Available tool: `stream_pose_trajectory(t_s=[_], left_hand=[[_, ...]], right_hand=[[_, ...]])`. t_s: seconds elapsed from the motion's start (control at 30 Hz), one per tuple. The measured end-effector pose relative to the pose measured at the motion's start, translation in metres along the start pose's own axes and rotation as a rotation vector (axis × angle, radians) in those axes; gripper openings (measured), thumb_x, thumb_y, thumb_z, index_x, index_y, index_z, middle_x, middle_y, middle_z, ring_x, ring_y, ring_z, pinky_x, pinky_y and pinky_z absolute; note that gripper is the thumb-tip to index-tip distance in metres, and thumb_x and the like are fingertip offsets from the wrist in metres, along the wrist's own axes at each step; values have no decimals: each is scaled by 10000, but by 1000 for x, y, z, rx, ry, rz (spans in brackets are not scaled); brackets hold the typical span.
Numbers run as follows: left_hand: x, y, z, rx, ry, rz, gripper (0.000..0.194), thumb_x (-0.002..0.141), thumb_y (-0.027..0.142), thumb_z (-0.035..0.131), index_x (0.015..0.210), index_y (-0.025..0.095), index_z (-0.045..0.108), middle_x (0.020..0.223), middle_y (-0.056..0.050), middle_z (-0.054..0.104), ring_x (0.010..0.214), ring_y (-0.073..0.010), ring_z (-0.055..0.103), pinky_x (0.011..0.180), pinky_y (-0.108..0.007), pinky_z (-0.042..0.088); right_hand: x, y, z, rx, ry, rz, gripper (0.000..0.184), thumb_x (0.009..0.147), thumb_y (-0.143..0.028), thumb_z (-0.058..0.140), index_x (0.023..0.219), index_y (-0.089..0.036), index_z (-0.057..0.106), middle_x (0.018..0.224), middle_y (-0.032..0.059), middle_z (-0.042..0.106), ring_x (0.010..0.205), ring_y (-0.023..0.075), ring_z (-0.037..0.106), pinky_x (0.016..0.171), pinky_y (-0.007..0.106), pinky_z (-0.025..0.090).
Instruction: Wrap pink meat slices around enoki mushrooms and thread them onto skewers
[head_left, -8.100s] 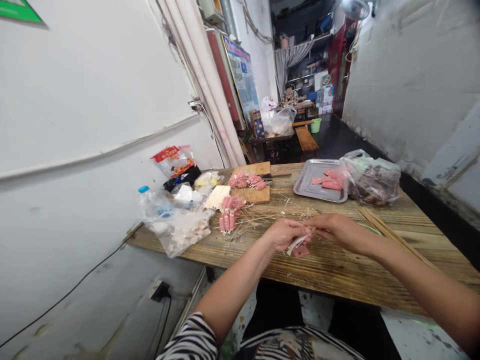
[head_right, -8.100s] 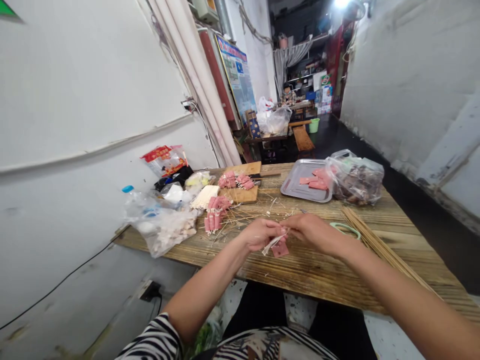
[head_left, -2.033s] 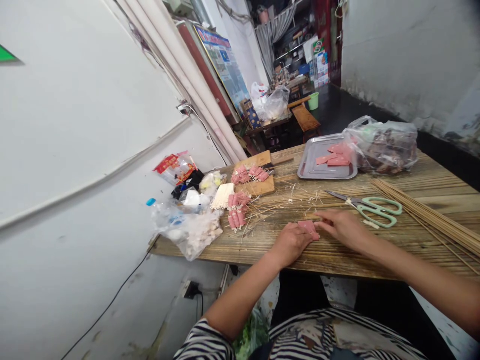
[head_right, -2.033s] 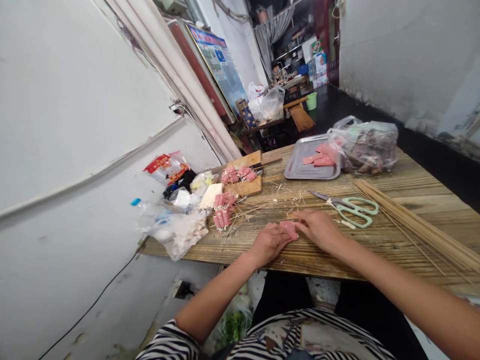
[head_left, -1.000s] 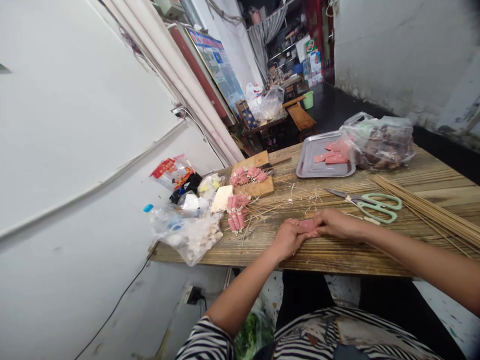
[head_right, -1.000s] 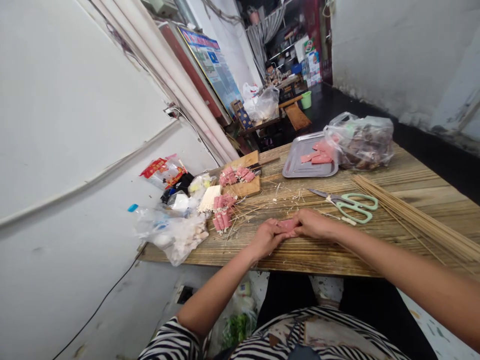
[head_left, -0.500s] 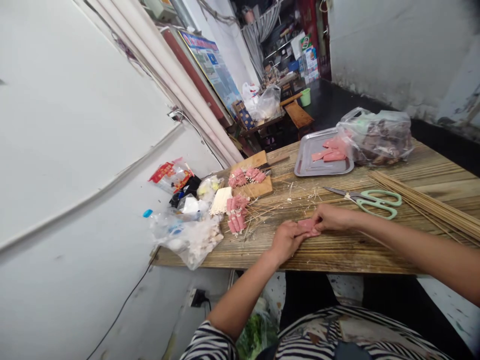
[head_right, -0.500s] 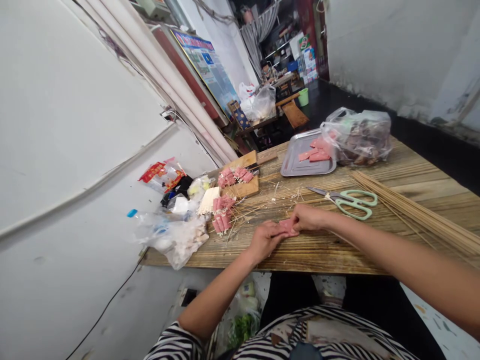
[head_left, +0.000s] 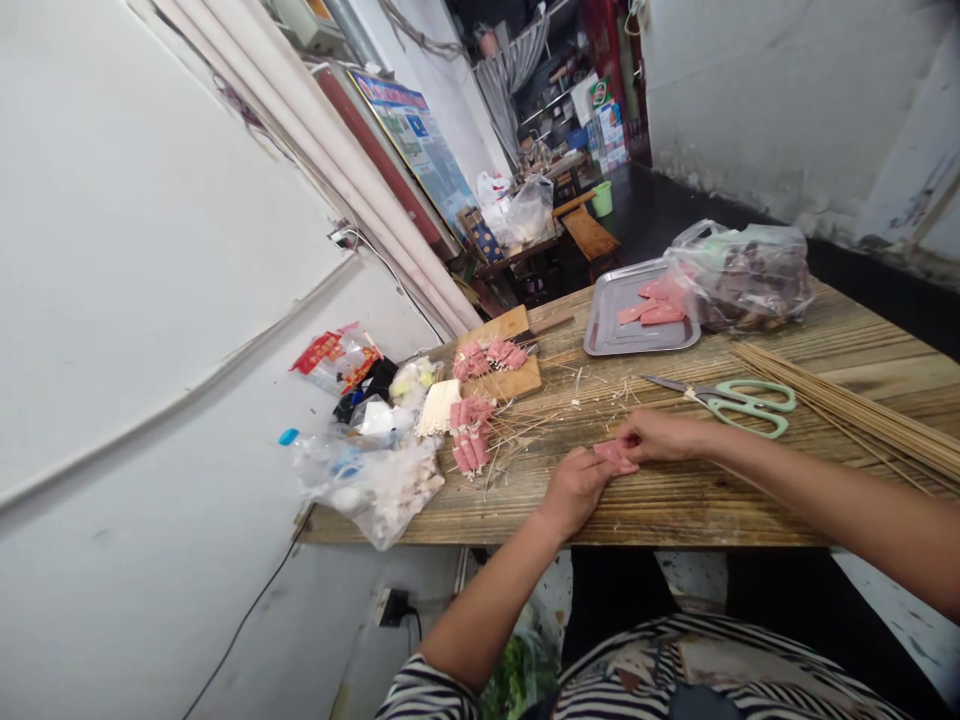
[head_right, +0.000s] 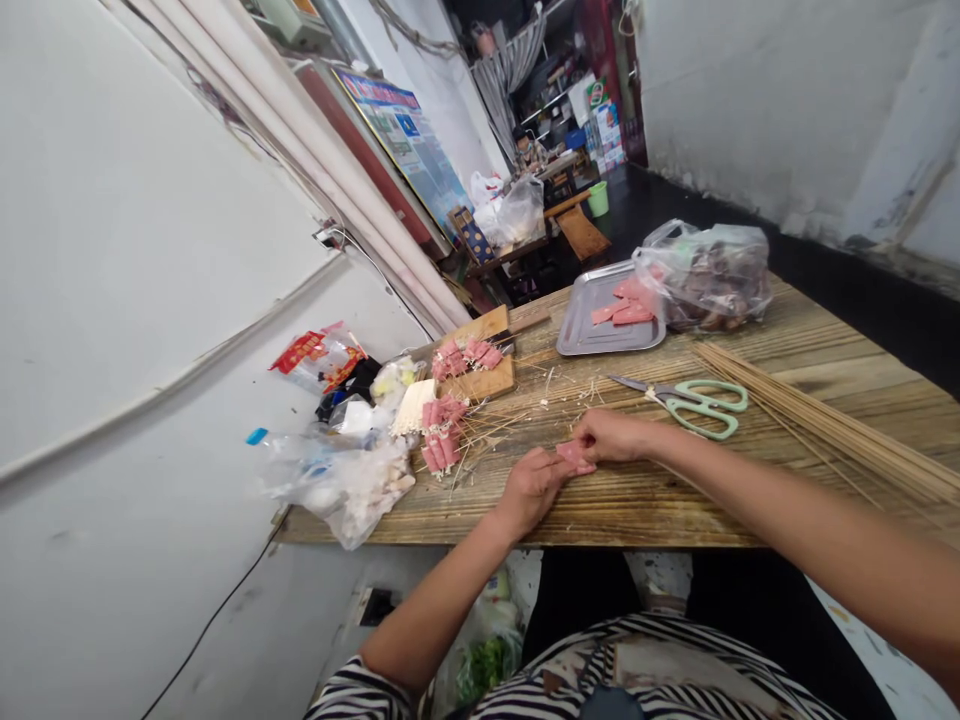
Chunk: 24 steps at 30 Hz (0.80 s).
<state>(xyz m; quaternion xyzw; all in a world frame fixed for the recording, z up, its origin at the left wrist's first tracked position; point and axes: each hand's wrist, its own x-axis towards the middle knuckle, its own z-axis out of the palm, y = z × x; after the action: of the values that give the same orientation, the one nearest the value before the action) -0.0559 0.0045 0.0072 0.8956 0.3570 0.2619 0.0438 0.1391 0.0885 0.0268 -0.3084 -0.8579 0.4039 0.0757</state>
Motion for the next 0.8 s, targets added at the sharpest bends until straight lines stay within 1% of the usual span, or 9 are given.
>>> stream_pose_trajectory(t_s=[0.1,0.23,0.33,0.4,0.5,0.53,0.57,0.7,0.8], left_hand=[[2,0,2,-17,32,-48,277,976,289,462,1043,239,726,961,-51,743,808,-140,627,746,-273,495],[1,-3,6,-69,59,-118,306,968,320,465,960,213,751,875,-77,730,760,-154,605,714,-286,505],[1,-6,6,-129,40,-129,327,965,325,468,893,187,754,848,-86,729,752,-160,619,722,-300,510],[1,-5,5,-136,41,-141,306,956,351,487,926,193,747,859,-84,733,765,-163,632,735,-305,511],[-1,-1,5,-96,46,-134,291,955,363,493,1084,202,698,949,-81,736,805,-166,646,756,-308,510],[-1,2,5,-65,41,-124,291,960,352,485,1104,197,686,959,-80,735,809,-167,644,751,-307,508],[-2,4,5,-28,34,-115,288,966,338,476,1092,187,686,944,-77,734,797,-169,638,736,-303,506],[-2,13,5,103,12,-109,311,980,293,445,936,153,719,795,-66,713,716,-168,595,660,-284,481],[-1,17,4,133,-5,-119,331,984,277,429,906,155,727,784,-66,712,728,-172,597,667,-282,475]], right_hand=[[-5,-4,2,-32,22,-5,208,750,-276,556,592,-152,609,557,-15,519,555,105,421,555,236,290],[-17,-14,7,-141,121,-69,176,806,-206,525,701,-159,659,723,46,619,693,157,515,668,276,347],[-25,-17,13,-247,175,-126,213,866,-283,522,792,-159,678,820,90,637,776,197,549,716,302,380],[-27,-17,17,-278,184,-130,233,879,-322,525,840,-152,679,852,104,640,794,207,561,729,309,398],[-27,-15,24,-298,232,-145,252,901,-324,499,910,-152,682,892,116,651,854,223,576,781,327,414],[-27,-15,27,-299,255,-151,257,909,-320,486,918,-152,681,898,119,655,866,226,579,796,334,416],[-27,-16,29,-299,275,-157,263,916,-312,471,917,-152,679,902,122,659,870,227,581,806,340,419],[-31,-22,37,-278,334,-164,301,936,-288,407,866,-153,667,913,126,672,850,217,582,796,341,434],[-34,-26,40,-240,348,-205,315,944,-294,383,945,-177,675,963,110,671,895,209,576,811,335,435]])
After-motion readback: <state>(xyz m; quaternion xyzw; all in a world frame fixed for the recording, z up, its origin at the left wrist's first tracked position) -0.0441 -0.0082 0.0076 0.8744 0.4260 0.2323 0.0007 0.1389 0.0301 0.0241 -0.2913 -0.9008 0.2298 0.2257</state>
